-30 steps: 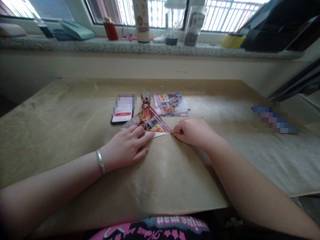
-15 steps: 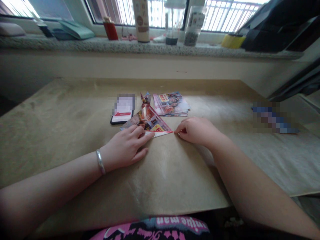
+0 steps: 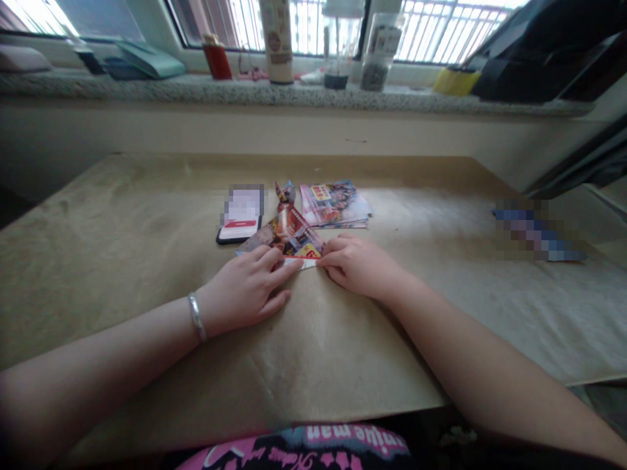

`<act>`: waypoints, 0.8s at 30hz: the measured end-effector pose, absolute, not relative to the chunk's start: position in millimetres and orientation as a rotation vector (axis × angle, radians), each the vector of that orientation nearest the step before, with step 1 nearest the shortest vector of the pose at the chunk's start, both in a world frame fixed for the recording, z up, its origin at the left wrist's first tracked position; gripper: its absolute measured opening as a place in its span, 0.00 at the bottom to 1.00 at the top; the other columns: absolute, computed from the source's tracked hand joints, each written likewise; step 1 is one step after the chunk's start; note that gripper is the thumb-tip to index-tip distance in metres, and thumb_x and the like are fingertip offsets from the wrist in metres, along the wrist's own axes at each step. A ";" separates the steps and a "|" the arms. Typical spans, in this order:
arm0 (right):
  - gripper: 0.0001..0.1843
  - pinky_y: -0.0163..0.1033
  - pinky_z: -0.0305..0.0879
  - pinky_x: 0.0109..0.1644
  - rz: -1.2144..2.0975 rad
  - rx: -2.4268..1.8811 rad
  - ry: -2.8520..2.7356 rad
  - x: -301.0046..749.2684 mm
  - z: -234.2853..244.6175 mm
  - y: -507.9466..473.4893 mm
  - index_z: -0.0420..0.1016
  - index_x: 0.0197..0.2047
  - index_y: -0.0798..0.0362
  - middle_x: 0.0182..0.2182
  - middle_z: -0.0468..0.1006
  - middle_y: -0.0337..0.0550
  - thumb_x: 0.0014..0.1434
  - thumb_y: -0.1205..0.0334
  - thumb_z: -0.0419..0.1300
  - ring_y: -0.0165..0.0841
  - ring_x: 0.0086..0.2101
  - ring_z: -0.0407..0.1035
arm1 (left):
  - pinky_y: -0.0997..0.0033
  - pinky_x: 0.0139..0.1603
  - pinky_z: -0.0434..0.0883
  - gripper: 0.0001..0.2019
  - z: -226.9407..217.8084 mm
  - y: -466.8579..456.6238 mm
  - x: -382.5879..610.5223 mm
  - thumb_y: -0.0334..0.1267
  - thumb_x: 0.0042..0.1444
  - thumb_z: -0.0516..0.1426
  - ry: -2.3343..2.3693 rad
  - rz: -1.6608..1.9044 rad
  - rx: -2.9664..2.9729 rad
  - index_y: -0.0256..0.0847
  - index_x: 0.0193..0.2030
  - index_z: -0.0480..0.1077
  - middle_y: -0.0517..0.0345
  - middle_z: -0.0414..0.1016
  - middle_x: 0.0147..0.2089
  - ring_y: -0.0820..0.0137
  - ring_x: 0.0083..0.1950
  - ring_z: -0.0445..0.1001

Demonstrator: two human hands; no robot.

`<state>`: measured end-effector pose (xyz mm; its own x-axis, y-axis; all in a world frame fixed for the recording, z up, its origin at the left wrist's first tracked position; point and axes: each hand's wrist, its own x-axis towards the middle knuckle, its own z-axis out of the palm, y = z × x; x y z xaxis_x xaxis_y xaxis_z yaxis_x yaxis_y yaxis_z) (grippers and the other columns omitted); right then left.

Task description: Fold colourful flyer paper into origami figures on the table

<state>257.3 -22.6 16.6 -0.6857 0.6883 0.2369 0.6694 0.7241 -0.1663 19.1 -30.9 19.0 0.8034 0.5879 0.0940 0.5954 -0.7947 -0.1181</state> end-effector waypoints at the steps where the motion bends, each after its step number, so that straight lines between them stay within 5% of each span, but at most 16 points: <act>1: 0.14 0.39 0.66 0.43 0.099 -1.053 -2.643 255.2 16.1 -23.3 0.80 0.41 0.52 0.37 0.78 0.46 0.60 0.67 0.53 0.34 0.37 0.70 | 0.57 0.51 0.66 0.23 19.4 -30.9 19.3 0.46 0.61 0.47 -0.941 -0.073 -2.848 0.37 0.59 0.63 0.45 0.66 0.47 0.56 0.50 0.64; 24: 0.14 0.37 0.63 0.41 0.002 -1.044 -2.715 243.3 17.5 -27.2 0.80 0.41 0.52 0.36 0.76 0.47 0.60 0.67 0.52 0.34 0.37 0.68 | 0.55 0.53 0.65 0.21 25.8 -24.2 11.4 0.48 0.60 0.49 -0.800 -0.074 -2.886 0.43 0.57 0.65 0.45 0.66 0.48 0.56 0.51 0.64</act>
<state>243.3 -27.2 17.5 -0.7189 0.6610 0.2151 0.6608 0.7459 -0.0840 11.4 -24.2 25.8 0.8570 0.5081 0.0860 0.5152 -0.8475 -0.1274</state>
